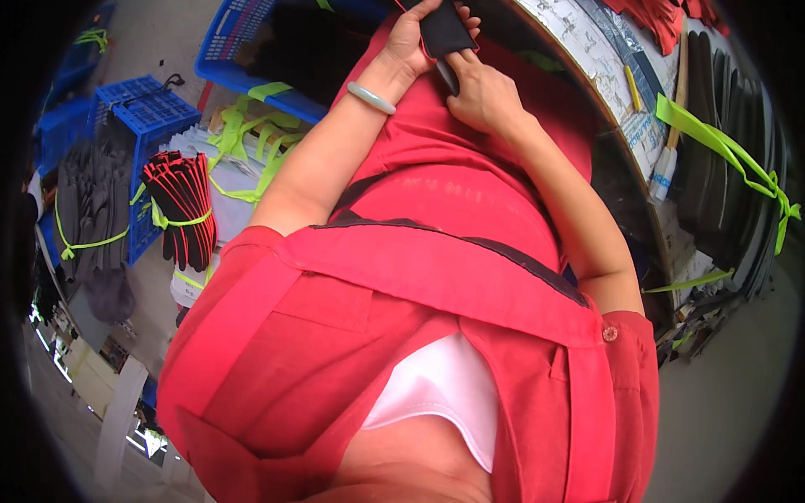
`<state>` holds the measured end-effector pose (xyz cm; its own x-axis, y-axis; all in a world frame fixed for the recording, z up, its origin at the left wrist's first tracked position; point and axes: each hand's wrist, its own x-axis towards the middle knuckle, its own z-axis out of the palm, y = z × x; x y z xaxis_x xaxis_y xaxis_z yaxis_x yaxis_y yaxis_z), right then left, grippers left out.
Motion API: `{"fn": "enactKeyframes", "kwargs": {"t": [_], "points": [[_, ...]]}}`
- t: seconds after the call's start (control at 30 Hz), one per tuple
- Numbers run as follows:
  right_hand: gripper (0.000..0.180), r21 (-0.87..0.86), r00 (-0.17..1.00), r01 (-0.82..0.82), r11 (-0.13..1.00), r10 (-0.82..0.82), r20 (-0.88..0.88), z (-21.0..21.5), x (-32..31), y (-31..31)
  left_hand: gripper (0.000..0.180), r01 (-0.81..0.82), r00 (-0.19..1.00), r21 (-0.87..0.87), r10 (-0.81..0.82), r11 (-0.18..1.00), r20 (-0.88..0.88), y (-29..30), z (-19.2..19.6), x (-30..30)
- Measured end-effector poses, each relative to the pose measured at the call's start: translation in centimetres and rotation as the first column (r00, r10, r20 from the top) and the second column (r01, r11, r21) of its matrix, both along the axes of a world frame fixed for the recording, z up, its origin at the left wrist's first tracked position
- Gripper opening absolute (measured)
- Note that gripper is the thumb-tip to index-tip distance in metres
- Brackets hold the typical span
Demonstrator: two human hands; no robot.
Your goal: Inserting black stiffener strips into red fabric sleeves for product assembly.
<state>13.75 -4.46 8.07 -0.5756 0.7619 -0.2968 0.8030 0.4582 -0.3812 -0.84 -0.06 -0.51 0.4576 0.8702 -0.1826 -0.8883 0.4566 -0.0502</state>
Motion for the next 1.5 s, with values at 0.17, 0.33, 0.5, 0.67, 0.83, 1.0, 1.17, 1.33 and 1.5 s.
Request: {"fn": "enactKeyframes", "kwargs": {"t": [0.17, 0.33, 0.5, 0.67, 0.83, 1.0, 1.17, 1.33, 1.5], "points": [[0.043, -0.061, 0.990, -0.040, 0.997, 0.048, 0.133, -0.4, -3.0, 4.5, 0.021, -0.098, 0.993, -0.168, 0.108, 0.981, 0.052, 1.6, -1.3, 0.4], [0.073, -0.050, 0.983, -0.170, 0.984, 0.167, -0.071, 1.4, 0.4, 1.4, 0.019, -0.044, 0.993, -0.131, 0.058, 0.990, 0.100, 1.2, -1.1, -0.2], [0.080, 0.002, 0.950, -0.268, 0.963, 0.264, -0.169, 2.1, 3.0, 0.2, 0.022, -0.027, 0.980, -0.137, 0.053, 0.990, 0.192, 0.8, -0.8, -0.4], [0.074, 0.178, 0.984, -0.176, 0.968, 0.176, 0.016, 0.0, 1.4, -0.2, 0.020, -0.014, 0.964, -0.159, 0.056, 0.987, 0.261, 0.9, -0.5, -0.2], [0.053, 0.242, 0.990, -0.136, 0.961, 0.142, -0.008, -2.0, -1.5, 1.9, 0.022, -0.116, 0.993, -0.095, 0.117, 0.989, 0.009, 1.1, -1.3, 0.0], [0.069, 0.053, 0.985, -0.149, 0.987, 0.143, 0.100, 0.2, -0.9, 1.6, 0.022, -0.106, 0.982, -0.016, 0.102, 0.994, -0.161, -0.1, -0.8, 0.5], [0.081, 0.029, 0.989, -0.127, 0.991, 0.129, -0.076, 1.5, 1.2, -0.7, 0.023, -0.054, 0.998, -0.033, 0.053, 0.998, -0.017, 0.1, 0.1, 0.2], [0.060, 0.156, 0.995, -0.097, 0.983, 0.101, -0.017, -1.4, -1.8, 1.8, 0.025, -0.072, 0.994, -0.088, 0.079, 0.993, 0.075, 0.7, -2.0, 0.5], [0.060, 0.107, 0.994, -0.098, 0.989, 0.103, -0.045, -0.9, -0.4, 2.3, 0.034, -0.056, 0.977, -0.028, 0.049, 0.998, -0.208, -0.5, 1.9, 0.7]]}}
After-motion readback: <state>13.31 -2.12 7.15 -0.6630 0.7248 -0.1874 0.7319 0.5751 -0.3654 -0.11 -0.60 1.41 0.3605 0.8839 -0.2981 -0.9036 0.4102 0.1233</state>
